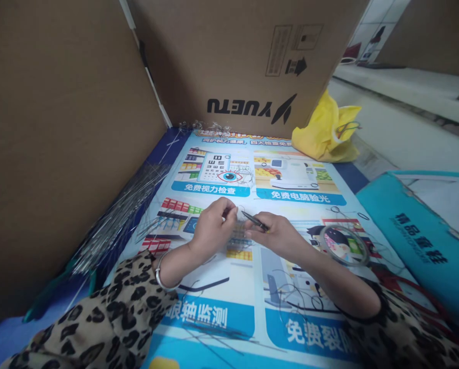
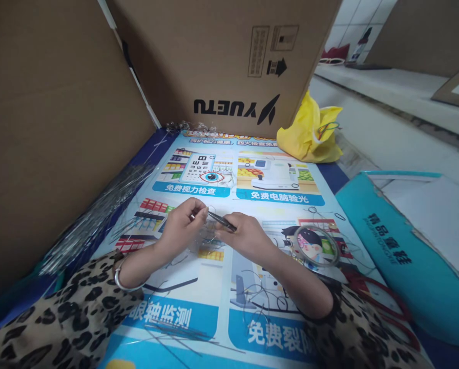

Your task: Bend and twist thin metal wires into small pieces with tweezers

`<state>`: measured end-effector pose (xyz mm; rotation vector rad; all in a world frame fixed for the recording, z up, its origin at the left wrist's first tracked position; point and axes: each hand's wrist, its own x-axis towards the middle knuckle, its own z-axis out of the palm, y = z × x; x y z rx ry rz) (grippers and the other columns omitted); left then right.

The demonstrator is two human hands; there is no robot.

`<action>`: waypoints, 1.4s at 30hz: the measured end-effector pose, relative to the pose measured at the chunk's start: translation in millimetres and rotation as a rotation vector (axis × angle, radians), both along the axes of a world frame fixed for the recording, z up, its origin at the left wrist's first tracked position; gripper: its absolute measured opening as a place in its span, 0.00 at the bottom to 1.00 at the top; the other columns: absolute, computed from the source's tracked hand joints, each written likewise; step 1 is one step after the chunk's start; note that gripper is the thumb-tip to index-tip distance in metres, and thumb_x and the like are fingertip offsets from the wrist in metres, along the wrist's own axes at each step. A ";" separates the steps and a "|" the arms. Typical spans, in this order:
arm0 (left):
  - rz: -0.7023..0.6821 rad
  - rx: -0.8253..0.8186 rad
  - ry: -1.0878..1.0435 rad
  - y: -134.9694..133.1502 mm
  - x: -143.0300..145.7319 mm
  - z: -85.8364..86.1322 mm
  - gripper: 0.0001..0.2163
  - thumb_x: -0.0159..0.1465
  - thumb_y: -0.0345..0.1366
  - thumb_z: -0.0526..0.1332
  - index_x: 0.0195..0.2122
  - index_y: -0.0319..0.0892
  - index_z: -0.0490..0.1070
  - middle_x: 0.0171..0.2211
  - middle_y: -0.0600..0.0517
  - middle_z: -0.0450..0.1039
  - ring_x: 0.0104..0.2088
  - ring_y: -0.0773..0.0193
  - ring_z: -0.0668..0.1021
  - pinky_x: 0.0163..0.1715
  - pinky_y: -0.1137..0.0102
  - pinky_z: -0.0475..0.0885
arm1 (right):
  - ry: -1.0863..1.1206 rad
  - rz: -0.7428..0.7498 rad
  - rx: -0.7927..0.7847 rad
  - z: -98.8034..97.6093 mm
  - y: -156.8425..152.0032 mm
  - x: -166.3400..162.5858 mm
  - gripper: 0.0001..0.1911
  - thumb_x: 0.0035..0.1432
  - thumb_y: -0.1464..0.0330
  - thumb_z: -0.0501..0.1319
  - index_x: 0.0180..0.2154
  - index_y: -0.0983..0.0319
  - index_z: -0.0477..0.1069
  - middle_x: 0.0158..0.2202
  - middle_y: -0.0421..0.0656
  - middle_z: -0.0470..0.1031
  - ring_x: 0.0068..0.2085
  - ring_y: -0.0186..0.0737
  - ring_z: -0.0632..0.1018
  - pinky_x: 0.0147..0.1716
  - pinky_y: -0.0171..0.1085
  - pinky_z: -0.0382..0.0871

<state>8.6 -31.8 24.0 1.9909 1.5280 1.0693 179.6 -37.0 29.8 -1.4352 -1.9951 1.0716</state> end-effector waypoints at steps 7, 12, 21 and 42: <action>-0.023 -0.036 -0.043 -2.1 2.3 3.2 0.04 0.59 0.32 0.52 0.28 0.41 0.63 0.25 0.55 0.68 0.26 0.70 0.69 0.28 0.75 0.62 | 0.235 -0.061 -0.224 -2.8 2.4 -3.9 0.08 0.46 0.65 0.60 0.29 0.62 0.69 0.20 0.34 0.61 0.23 0.29 0.61 0.23 0.31 0.53; -0.026 -0.041 -0.060 -4.1 4.1 2.7 0.04 0.59 0.32 0.52 0.28 0.41 0.64 0.26 0.55 0.68 0.27 0.70 0.69 0.28 0.75 0.62 | 0.329 -0.112 -0.264 3.8 2.6 -9.9 0.06 0.44 0.66 0.59 0.25 0.63 0.67 0.21 0.35 0.62 0.24 0.30 0.62 0.25 0.32 0.55; -0.005 -0.166 -0.227 -2.1 3.2 0.4 0.06 0.60 0.36 0.52 0.28 0.42 0.63 0.24 0.55 0.67 0.27 0.69 0.70 0.28 0.75 0.63 | 0.318 -0.174 -0.185 5.7 3.8 -7.6 0.11 0.47 0.60 0.58 0.29 0.62 0.70 0.26 0.37 0.68 0.29 0.32 0.66 0.30 0.33 0.58; -0.041 -0.247 -0.404 2.5 -0.6 -0.6 0.04 0.57 0.35 0.54 0.27 0.40 0.64 0.25 0.55 0.68 0.28 0.70 0.71 0.28 0.75 0.65 | 0.139 -0.118 -0.151 -4.7 -1.5 -0.1 0.13 0.49 0.63 0.57 0.37 0.62 0.71 0.24 0.37 0.68 0.24 0.31 0.65 0.24 0.31 0.58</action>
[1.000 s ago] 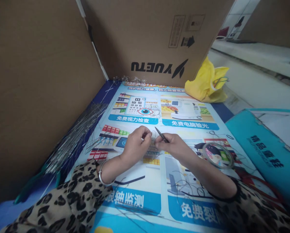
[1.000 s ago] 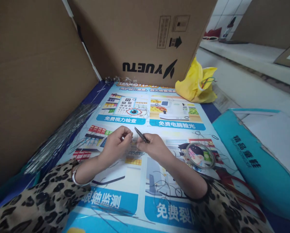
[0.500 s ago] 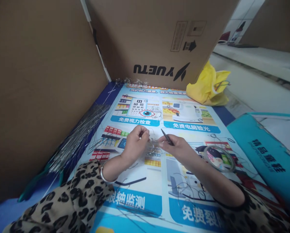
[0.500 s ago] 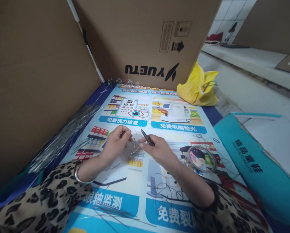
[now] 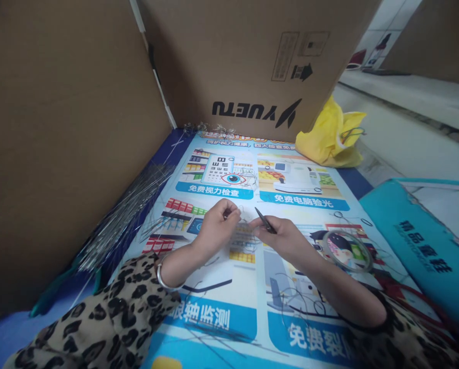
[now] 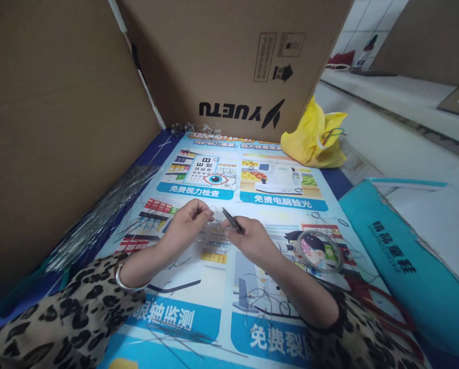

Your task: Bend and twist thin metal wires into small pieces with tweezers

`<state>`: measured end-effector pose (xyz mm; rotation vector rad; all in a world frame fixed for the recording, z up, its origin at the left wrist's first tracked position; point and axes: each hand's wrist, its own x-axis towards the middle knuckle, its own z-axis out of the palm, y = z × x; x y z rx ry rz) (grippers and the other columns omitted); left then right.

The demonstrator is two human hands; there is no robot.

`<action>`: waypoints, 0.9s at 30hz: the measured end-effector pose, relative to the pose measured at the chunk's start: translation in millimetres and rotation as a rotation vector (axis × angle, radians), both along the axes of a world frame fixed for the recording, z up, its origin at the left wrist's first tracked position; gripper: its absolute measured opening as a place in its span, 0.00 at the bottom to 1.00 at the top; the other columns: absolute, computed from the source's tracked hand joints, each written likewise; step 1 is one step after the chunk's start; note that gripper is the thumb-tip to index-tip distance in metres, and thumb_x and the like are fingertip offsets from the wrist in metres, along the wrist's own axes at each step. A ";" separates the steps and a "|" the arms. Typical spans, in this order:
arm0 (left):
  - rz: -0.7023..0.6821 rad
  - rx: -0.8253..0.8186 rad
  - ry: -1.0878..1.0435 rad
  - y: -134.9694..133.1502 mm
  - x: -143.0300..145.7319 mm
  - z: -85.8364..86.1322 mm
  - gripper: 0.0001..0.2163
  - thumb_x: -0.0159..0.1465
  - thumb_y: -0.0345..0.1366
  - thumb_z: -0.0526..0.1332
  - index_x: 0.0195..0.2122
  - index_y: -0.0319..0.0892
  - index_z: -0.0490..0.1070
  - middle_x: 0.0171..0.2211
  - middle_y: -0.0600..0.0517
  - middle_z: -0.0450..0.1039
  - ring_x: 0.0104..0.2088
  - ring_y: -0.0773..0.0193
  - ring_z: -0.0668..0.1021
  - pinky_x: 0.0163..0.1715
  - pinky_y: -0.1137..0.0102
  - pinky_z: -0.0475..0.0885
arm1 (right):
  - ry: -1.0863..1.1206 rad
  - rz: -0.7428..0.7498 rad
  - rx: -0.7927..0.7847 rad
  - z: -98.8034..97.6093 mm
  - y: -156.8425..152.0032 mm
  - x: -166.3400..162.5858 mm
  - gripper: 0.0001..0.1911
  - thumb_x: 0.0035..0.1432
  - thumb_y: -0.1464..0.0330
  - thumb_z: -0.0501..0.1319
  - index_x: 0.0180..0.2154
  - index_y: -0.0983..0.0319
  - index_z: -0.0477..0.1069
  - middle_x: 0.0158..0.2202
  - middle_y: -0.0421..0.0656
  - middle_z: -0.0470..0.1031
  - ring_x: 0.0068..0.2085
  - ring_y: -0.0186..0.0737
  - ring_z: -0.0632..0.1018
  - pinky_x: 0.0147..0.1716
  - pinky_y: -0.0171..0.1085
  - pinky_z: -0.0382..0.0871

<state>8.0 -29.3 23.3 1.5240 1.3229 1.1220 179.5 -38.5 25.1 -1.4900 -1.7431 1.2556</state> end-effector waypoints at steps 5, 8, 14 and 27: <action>-0.069 -0.008 0.042 1.4 -1.5 11.6 0.01 0.54 0.30 0.55 0.28 0.40 0.64 0.26 0.55 0.67 0.28 0.70 0.70 0.30 0.74 0.65 | 0.026 0.026 0.010 0.5 1.6 2.9 0.13 0.50 0.61 0.56 0.34 0.62 0.72 0.25 0.38 0.69 0.26 0.32 0.66 0.26 0.32 0.60; -0.102 0.027 0.066 1.1 -1.7 16.0 0.01 0.54 0.29 0.55 0.27 0.40 0.65 0.27 0.54 0.68 0.30 0.69 0.71 0.34 0.72 0.66 | 0.036 0.019 0.006 1.0 1.3 3.4 0.13 0.50 0.60 0.56 0.33 0.62 0.71 0.26 0.39 0.70 0.27 0.33 0.67 0.27 0.33 0.61; -0.174 0.048 0.092 0.8 -2.9 14.3 0.06 0.56 0.31 0.56 0.32 0.41 0.71 0.33 0.51 0.74 0.35 0.66 0.74 0.40 0.69 0.67 | 0.045 0.051 0.018 0.9 0.8 4.0 0.14 0.52 0.59 0.55 0.33 0.62 0.71 0.27 0.39 0.69 0.28 0.33 0.67 0.28 0.33 0.61; -0.262 0.075 0.094 -1.0 -3.4 12.8 0.05 0.56 0.31 0.56 0.29 0.41 0.71 0.29 0.54 0.74 0.33 0.68 0.74 0.37 0.72 0.67 | 0.037 0.080 0.049 6.0 0.6 2.1 0.10 0.51 0.62 0.56 0.29 0.62 0.68 0.25 0.38 0.67 0.27 0.32 0.66 0.28 0.32 0.60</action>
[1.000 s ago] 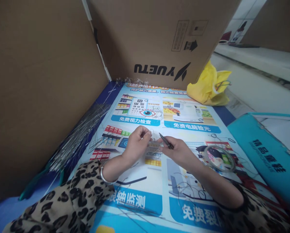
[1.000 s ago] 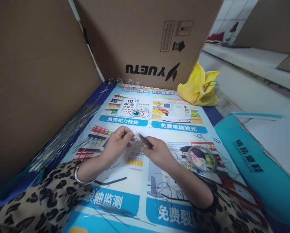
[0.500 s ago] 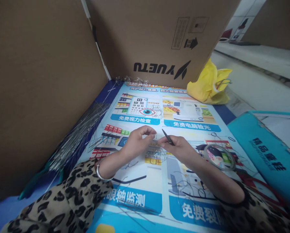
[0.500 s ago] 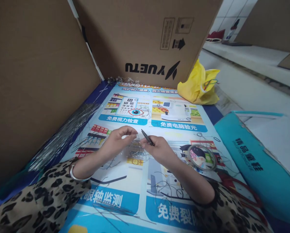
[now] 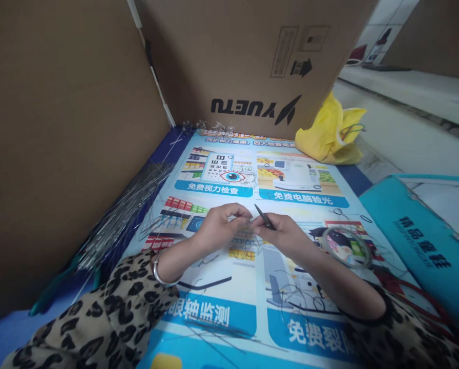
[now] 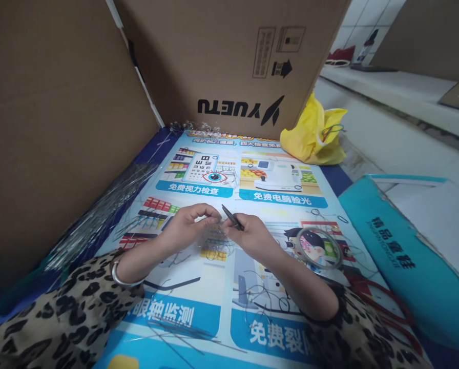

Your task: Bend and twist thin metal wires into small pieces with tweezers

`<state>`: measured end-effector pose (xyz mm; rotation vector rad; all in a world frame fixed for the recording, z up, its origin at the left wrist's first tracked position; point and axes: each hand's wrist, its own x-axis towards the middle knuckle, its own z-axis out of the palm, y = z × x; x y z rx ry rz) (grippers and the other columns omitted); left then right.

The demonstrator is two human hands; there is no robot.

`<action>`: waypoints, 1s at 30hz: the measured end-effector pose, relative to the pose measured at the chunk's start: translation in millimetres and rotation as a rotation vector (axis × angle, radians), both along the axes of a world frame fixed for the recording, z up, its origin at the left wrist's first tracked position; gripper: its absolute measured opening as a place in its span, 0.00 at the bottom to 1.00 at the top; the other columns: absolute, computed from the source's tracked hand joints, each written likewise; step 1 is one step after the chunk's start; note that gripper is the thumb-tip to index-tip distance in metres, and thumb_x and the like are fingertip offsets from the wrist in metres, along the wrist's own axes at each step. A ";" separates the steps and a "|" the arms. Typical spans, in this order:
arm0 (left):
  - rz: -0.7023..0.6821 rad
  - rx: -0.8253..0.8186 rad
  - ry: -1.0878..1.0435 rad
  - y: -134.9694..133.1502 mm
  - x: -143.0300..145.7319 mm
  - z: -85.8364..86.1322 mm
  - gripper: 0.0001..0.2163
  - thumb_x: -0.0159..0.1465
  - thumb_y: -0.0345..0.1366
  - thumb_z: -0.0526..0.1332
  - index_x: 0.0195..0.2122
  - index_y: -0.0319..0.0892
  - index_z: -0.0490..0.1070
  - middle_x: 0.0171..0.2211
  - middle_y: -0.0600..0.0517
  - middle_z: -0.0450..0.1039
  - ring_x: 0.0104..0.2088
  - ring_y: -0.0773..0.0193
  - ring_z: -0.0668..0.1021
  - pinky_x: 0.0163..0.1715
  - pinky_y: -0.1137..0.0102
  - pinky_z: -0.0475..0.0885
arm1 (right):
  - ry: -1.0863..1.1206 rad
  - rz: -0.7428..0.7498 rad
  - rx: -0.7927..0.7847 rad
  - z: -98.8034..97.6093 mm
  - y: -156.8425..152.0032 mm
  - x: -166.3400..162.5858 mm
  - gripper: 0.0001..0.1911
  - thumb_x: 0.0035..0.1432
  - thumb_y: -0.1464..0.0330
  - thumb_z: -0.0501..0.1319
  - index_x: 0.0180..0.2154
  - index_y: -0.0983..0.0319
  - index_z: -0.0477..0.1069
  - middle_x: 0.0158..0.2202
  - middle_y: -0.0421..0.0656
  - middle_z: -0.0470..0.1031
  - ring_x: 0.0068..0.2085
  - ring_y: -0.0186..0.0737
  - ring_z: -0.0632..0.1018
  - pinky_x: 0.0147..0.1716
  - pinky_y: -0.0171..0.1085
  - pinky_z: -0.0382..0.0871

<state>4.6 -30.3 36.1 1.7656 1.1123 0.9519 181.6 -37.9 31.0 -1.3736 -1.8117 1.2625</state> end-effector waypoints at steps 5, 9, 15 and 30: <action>-0.034 -0.015 -0.036 1.4 -1.6 -0.2 0.05 0.56 0.32 0.56 0.29 0.40 0.70 0.29 0.53 0.72 0.32 0.67 0.73 0.36 0.71 0.67 | 0.011 -0.006 -0.010 -1.8 0.1 1.6 0.09 0.50 0.62 0.56 0.29 0.61 0.68 0.24 0.37 0.67 0.26 0.32 0.66 0.27 0.32 0.60; -0.065 -0.015 -0.030 3.6 -3.3 -1.4 0.04 0.56 0.32 0.56 0.30 0.40 0.70 0.28 0.53 0.72 0.31 0.67 0.72 0.35 0.71 0.67 | 0.003 -0.022 -0.003 -3.5 0.8 2.2 0.08 0.49 0.63 0.57 0.28 0.62 0.68 0.24 0.38 0.68 0.25 0.31 0.65 0.25 0.32 0.59; -0.103 0.037 -0.029 4.4 -4.4 -1.3 0.04 0.57 0.31 0.55 0.31 0.40 0.68 0.29 0.53 0.71 0.32 0.68 0.72 0.34 0.72 0.66 | 0.006 -0.060 -0.009 -5.7 2.3 2.0 0.07 0.47 0.65 0.59 0.27 0.62 0.68 0.23 0.37 0.68 0.25 0.31 0.66 0.26 0.33 0.59; -0.127 -0.152 -0.358 9.0 -5.1 -9.1 0.04 0.56 0.33 0.58 0.31 0.39 0.64 0.28 0.53 0.68 0.33 0.66 0.75 0.36 0.70 0.69 | 0.048 -0.046 -0.007 -0.3 1.7 2.0 0.06 0.49 0.65 0.58 0.28 0.62 0.67 0.24 0.37 0.67 0.27 0.32 0.66 0.28 0.33 0.59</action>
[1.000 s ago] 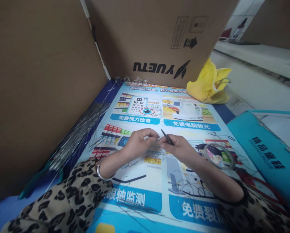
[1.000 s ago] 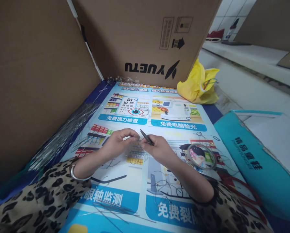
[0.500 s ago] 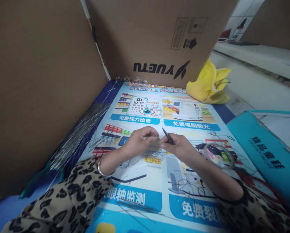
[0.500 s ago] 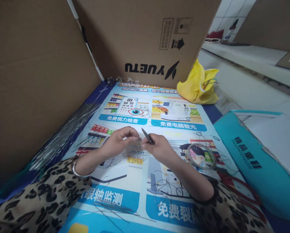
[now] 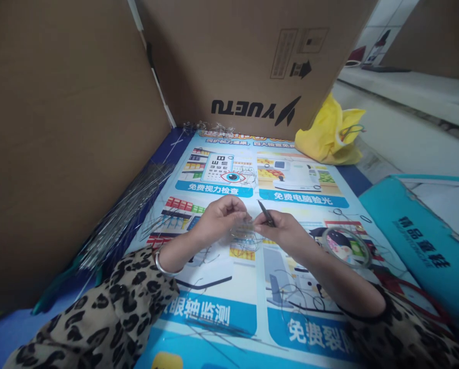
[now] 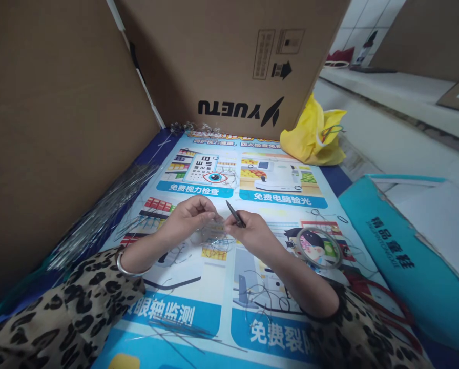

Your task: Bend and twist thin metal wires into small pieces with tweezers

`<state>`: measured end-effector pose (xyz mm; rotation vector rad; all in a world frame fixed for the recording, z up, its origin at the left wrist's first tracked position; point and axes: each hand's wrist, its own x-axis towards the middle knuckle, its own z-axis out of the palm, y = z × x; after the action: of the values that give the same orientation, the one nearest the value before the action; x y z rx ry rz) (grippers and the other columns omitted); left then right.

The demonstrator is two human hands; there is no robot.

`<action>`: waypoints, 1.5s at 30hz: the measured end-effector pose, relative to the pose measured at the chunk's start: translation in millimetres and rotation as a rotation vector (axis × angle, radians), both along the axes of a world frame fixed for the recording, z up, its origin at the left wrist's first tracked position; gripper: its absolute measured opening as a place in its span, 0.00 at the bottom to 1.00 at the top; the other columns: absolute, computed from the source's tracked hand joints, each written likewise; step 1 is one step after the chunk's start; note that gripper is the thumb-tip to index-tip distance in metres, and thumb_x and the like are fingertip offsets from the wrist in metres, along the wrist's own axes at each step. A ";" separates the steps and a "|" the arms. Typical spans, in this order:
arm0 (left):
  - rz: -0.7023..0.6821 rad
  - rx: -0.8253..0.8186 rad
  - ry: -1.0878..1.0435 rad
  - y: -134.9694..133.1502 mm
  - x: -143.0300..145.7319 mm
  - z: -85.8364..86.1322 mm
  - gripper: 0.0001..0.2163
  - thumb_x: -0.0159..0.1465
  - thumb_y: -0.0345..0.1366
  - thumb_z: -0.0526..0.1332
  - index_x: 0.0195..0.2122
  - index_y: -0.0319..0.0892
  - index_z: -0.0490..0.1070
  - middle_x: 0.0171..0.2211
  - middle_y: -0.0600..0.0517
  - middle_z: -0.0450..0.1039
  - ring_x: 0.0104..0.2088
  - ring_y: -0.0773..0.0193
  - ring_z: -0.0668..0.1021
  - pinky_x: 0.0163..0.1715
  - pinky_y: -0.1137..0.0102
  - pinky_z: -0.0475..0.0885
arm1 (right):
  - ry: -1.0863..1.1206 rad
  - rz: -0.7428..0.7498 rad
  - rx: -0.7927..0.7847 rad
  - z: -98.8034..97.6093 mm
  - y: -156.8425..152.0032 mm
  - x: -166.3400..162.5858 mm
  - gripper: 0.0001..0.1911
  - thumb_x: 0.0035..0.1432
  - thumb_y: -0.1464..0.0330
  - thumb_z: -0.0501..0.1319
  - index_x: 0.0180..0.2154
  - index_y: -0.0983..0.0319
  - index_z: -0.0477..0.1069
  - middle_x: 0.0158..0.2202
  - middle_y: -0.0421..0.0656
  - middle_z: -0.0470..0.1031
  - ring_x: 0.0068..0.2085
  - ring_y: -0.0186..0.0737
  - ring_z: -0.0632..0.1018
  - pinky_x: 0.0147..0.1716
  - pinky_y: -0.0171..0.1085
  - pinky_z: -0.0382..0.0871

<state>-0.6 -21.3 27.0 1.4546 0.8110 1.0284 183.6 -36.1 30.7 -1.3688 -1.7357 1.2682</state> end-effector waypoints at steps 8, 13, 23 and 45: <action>0.134 0.009 -0.041 0.3 3.5 -0.4 0.03 0.57 0.31 0.57 0.31 0.39 0.63 0.26 0.54 0.69 0.29 0.70 0.74 0.31 0.73 0.68 | -0.023 0.012 0.014 1.9 1.8 5.9 0.15 0.53 0.57 0.54 0.34 0.61 0.68 0.28 0.39 0.69 0.31 0.34 0.69 0.31 0.34 0.62; 0.197 0.047 0.011 -0.1 3.3 0.1 0.02 0.58 0.32 0.56 0.32 0.39 0.63 0.27 0.53 0.70 0.30 0.70 0.74 0.29 0.75 0.68 | -0.096 -0.037 0.019 6.5 8.3 16.5 0.21 0.57 0.53 0.48 0.42 0.61 0.67 0.31 0.42 0.72 0.33 0.36 0.73 0.32 0.35 0.64; 0.354 0.188 0.223 -6.8 5.0 6.3 0.02 0.58 0.31 0.56 0.32 0.40 0.66 0.31 0.51 0.71 0.32 0.69 0.73 0.31 0.75 0.67 | -1.221 0.029 0.666 14.2 -8.0 2.7 0.12 0.57 0.64 0.51 0.32 0.61 0.70 0.29 0.47 0.72 0.33 0.45 0.71 0.30 0.39 0.52; 0.359 0.201 0.254 -11.4 10.1 -0.7 0.05 0.59 0.32 0.55 0.36 0.42 0.66 0.32 0.53 0.70 0.32 0.70 0.72 0.30 0.76 0.67 | -1.269 0.005 0.856 -1.4 -5.6 1.5 0.06 0.54 0.70 0.53 0.30 0.61 0.69 0.27 0.45 0.70 0.31 0.43 0.68 0.31 0.40 0.47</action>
<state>9.6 -32.7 26.3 1.6707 1.2118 1.2351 185.1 -41.8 29.3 -1.6263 -2.5308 -0.6256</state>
